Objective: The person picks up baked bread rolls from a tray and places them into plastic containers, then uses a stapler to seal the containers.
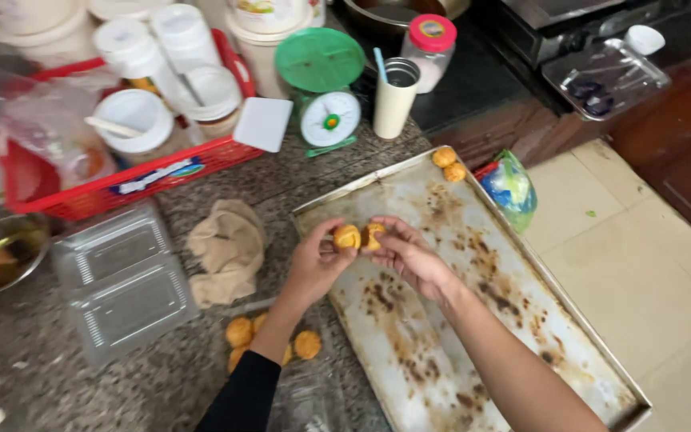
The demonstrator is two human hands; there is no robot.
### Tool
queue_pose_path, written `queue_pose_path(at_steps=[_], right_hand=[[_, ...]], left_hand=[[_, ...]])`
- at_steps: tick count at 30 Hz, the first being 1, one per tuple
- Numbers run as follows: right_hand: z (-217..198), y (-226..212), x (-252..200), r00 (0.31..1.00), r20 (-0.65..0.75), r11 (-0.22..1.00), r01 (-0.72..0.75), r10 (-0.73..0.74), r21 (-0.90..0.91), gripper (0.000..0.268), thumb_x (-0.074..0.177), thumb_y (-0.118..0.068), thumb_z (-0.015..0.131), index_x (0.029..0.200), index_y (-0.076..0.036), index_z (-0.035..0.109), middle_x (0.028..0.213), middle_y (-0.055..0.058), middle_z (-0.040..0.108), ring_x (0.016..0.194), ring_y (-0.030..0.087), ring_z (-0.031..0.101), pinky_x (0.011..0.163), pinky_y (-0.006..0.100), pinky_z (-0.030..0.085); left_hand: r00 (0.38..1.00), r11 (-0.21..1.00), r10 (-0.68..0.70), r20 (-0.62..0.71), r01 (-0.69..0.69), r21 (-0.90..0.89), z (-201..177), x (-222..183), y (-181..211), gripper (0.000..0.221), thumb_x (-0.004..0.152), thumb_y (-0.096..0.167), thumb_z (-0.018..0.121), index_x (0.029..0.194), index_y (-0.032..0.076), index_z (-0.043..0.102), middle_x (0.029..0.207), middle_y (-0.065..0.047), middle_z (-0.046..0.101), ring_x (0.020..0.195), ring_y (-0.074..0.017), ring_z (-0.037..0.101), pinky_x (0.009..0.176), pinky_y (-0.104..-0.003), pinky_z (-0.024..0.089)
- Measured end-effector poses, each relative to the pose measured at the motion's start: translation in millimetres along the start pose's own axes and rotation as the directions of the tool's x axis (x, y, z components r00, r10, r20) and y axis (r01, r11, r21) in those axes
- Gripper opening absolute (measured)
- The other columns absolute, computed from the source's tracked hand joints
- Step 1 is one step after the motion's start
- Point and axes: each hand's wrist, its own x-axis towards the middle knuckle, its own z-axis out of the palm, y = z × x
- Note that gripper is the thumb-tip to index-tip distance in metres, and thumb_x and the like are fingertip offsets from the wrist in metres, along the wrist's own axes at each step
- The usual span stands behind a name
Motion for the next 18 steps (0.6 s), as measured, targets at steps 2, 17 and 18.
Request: queue_pose_path(at_steps=[2,17,18], right_hand=[[25,8,-7,1.0,0.009,0.999,-0.015,0.016,-0.045,0.042,0.1,-0.014,0.058,0.142,-0.012,0.052,0.118,0.004,0.067,0.096,0.014,0.069,0.083,0.03,0.056],[118,60,-15,0.994,0.094,0.994,-0.049,0.058,-0.101,0.037,0.101,-0.017,0.06,0.137,-0.009,0.056,0.117,0.006,0.068,0.096,0.016,0.071,0.078,0.029,0.057],[119,62,-14,0.994,0.094,0.993,-0.049,0.059,-0.109,0.038,0.102,-0.017,0.06,0.138,-0.008,0.055,0.117,0.006,0.068,0.097,0.016,0.07,0.08,0.029,0.058]], left_hand=[[0.998,0.998,0.057,-0.037,-0.057,0.006,-11,-17,0,0.055,0.087,0.013,0.08,0.137,0.009,0.059,0.116,-0.008,0.068,0.094,-0.0131,0.07,0.08,-0.028,0.061],[0.988,0.993,0.098,-0.117,-0.09,0.076,-85,-105,25,0.058,0.085,0.009,0.081,0.137,0.005,0.057,0.131,-0.009,0.057,0.103,-0.0165,0.068,0.083,-0.03,0.062],[0.985,0.987,0.137,-0.107,-0.127,0.095,-87,-108,28,0.06,0.084,0.008,0.081,0.139,0.005,0.056,0.133,-0.01,0.055,0.104,-0.0178,0.066,0.083,-0.031,0.062]])
